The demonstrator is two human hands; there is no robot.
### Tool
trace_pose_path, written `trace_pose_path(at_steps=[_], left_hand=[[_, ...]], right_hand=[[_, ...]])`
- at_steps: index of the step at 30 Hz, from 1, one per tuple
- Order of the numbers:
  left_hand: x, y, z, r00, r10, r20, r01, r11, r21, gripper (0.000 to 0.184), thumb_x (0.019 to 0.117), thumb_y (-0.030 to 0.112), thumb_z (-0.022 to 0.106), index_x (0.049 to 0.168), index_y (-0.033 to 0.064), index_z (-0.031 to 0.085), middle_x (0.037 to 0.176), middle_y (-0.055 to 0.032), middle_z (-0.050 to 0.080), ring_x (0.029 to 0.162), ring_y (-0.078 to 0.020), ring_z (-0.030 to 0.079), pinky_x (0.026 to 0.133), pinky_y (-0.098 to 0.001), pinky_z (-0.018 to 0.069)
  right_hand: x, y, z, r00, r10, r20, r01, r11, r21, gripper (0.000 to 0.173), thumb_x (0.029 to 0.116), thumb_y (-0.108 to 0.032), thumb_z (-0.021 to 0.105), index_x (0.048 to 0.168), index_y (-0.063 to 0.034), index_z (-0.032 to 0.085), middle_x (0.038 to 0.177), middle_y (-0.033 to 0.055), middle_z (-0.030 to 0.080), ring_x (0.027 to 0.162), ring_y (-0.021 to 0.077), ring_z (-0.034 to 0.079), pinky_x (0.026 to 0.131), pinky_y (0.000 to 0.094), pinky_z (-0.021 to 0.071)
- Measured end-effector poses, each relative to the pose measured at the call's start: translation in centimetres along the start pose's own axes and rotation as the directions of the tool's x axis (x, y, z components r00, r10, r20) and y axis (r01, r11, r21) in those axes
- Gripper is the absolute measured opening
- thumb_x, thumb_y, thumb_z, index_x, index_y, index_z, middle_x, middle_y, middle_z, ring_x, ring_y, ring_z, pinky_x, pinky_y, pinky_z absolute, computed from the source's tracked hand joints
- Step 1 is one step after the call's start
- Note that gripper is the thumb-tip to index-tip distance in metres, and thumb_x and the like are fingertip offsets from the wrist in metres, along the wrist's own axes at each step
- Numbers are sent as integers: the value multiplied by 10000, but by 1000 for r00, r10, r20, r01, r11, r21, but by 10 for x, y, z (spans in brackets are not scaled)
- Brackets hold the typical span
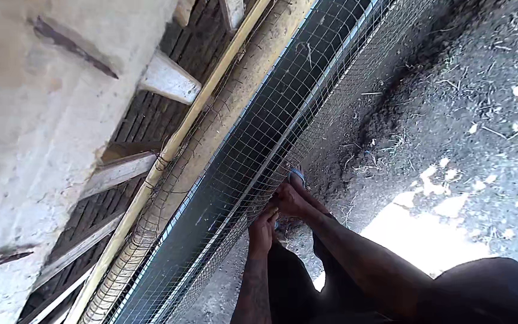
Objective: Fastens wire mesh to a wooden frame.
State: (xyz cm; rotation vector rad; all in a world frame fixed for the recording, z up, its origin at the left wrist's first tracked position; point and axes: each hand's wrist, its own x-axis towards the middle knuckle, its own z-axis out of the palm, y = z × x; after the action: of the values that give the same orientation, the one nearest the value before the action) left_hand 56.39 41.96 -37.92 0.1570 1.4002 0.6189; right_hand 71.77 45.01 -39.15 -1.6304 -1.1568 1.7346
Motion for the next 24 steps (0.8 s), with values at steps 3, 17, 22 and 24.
trace_pose_path(at_steps=[3, 17, 22, 24], left_hand=[[0, 6, -7, 995, -54, -89, 11, 906, -423, 332, 1098, 181, 286, 1170, 30, 573, 1123, -137, 695, 1001, -260, 695, 889, -421, 578], [4, 8, -6, 989, 112, -99, -149, 767, -624, 286, 1090, 204, 376, 1204, 41, 580, 1159, -129, 700, 1109, -276, 693, 997, -424, 560], [9, 11, -14, 988, 136, -69, -152, 845, -513, 323, 1086, 241, 364, 1185, 41, 598, 1139, -125, 710, 1089, -257, 701, 961, -419, 580], [7, 12, -14, 986, 133, -101, -165, 856, -489, 321, 1092, 200, 362, 1221, 10, 585, 1186, -150, 701, 1130, -282, 695, 991, -424, 569]], right_hand=[[1, 5, 15, 997, 39, -71, -12, 940, 342, 141, 971, -124, 612, 966, 2, 674, 845, 7, 666, 779, 38, 631, 788, 259, 550], [8, 44, 19, 997, -72, 12, 58, 882, 467, 325, 976, -254, 635, 685, -133, 557, 617, -107, 478, 575, 2, 448, 582, 238, 395], [3, 23, 28, 995, -102, -11, 98, 903, 419, 367, 1076, -291, 468, 921, -31, 676, 739, 4, 578, 689, 87, 545, 700, 327, 493], [-2, 23, 31, 993, -107, -42, 115, 911, 396, 380, 1091, -291, 435, 944, -43, 682, 755, -6, 578, 698, 66, 538, 698, 296, 475]])
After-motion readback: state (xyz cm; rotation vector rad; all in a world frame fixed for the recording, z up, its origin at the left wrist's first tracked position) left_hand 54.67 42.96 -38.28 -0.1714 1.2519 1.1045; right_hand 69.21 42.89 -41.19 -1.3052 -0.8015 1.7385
